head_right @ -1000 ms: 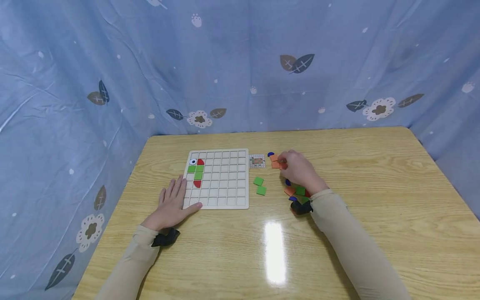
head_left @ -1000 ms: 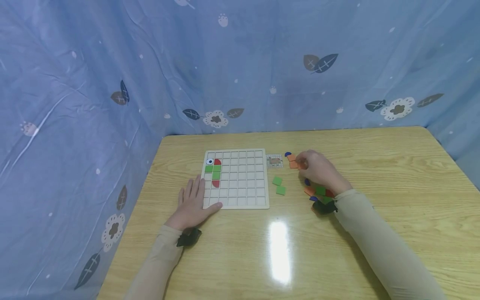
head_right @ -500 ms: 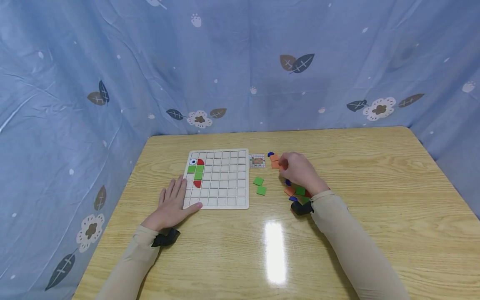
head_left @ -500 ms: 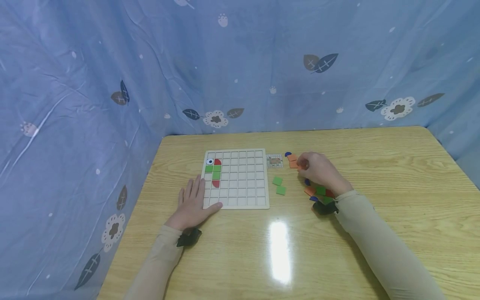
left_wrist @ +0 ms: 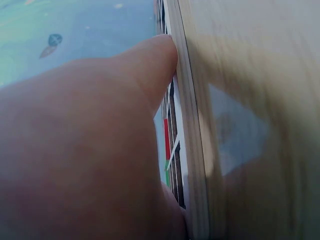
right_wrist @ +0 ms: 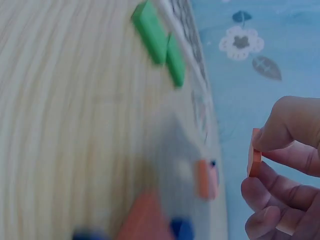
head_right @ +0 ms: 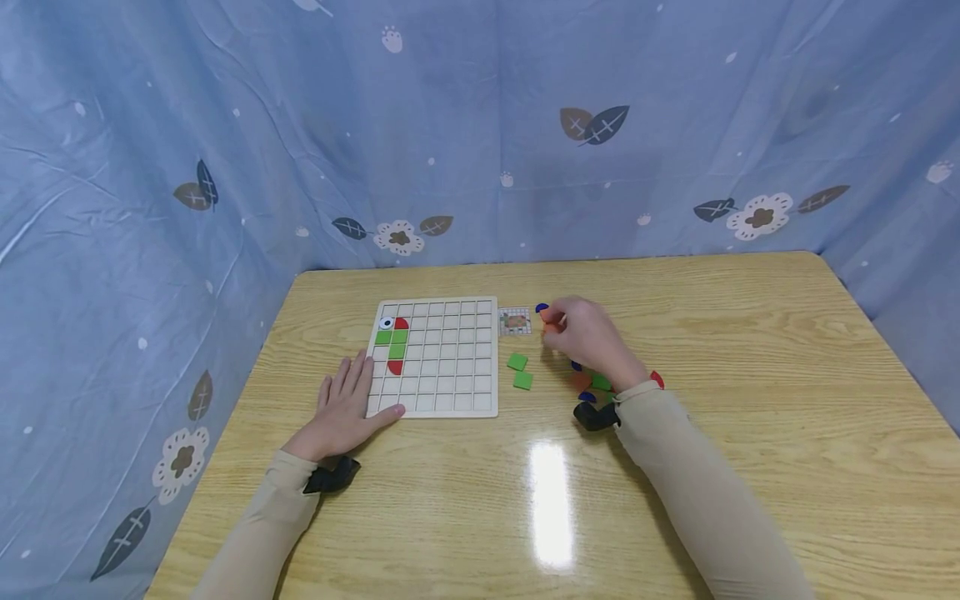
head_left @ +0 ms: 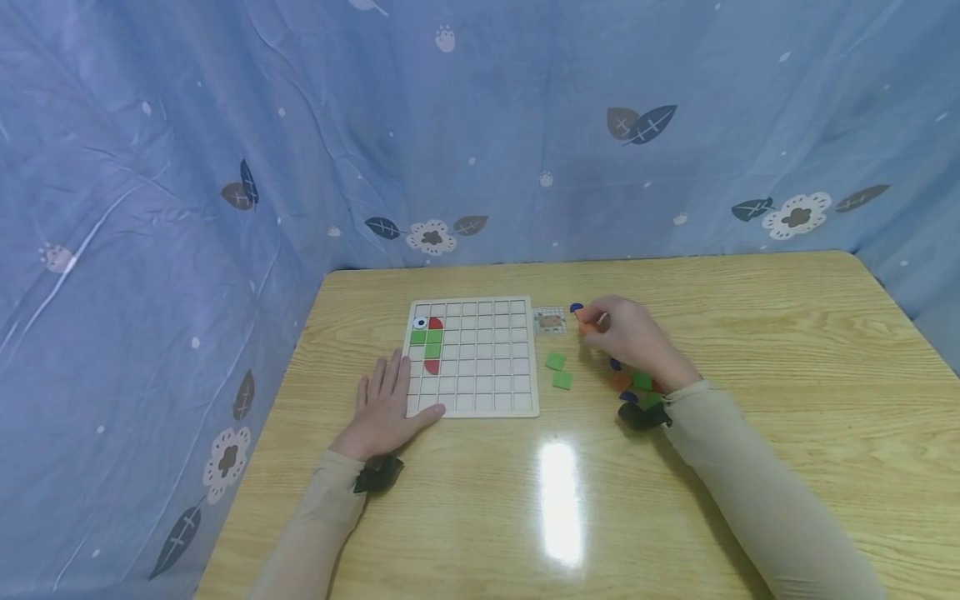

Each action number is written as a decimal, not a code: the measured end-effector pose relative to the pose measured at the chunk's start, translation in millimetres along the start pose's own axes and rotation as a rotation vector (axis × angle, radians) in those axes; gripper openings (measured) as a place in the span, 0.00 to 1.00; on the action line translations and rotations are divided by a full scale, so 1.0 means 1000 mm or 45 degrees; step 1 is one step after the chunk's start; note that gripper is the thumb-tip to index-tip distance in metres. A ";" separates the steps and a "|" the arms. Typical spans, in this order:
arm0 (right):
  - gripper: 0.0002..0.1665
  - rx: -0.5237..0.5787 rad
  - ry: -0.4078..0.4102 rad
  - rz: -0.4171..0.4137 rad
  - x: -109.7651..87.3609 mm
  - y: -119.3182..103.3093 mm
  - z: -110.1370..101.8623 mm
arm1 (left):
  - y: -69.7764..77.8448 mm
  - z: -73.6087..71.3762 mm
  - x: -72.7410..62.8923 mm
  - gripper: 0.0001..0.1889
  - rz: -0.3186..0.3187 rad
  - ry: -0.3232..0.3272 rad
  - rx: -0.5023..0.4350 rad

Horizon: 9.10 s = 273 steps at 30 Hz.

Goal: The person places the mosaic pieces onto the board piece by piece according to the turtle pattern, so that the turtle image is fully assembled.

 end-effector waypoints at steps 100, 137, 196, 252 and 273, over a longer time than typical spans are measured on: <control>0.19 -0.065 -0.195 -0.340 0.054 -0.116 0.172 | 0.000 0.000 0.000 0.60 -0.018 -0.017 0.006; 0.26 0.012 0.015 -0.131 0.017 -0.064 0.067 | -0.001 -0.002 -0.001 0.60 -0.009 0.017 -0.006; 0.15 -0.283 -0.062 0.018 0.019 0.006 0.023 | -0.003 0.003 0.000 0.60 0.002 -0.006 0.003; 0.13 -0.030 0.006 -0.093 0.022 -0.015 0.029 | -0.004 0.003 0.003 0.61 -0.012 -0.010 0.006; 0.08 -0.158 -0.041 -0.446 0.020 -0.090 0.084 | -0.006 0.004 0.003 0.61 -0.002 0.015 0.021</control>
Point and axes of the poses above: each hand's wrist, its own x-axis towards the middle knuckle, its own z-axis out of the palm, y = z × x, the point moved 8 cm from there along x, towards the middle knuckle, and after that the axes turned 14 degrees about x, right-handed, at the moved point
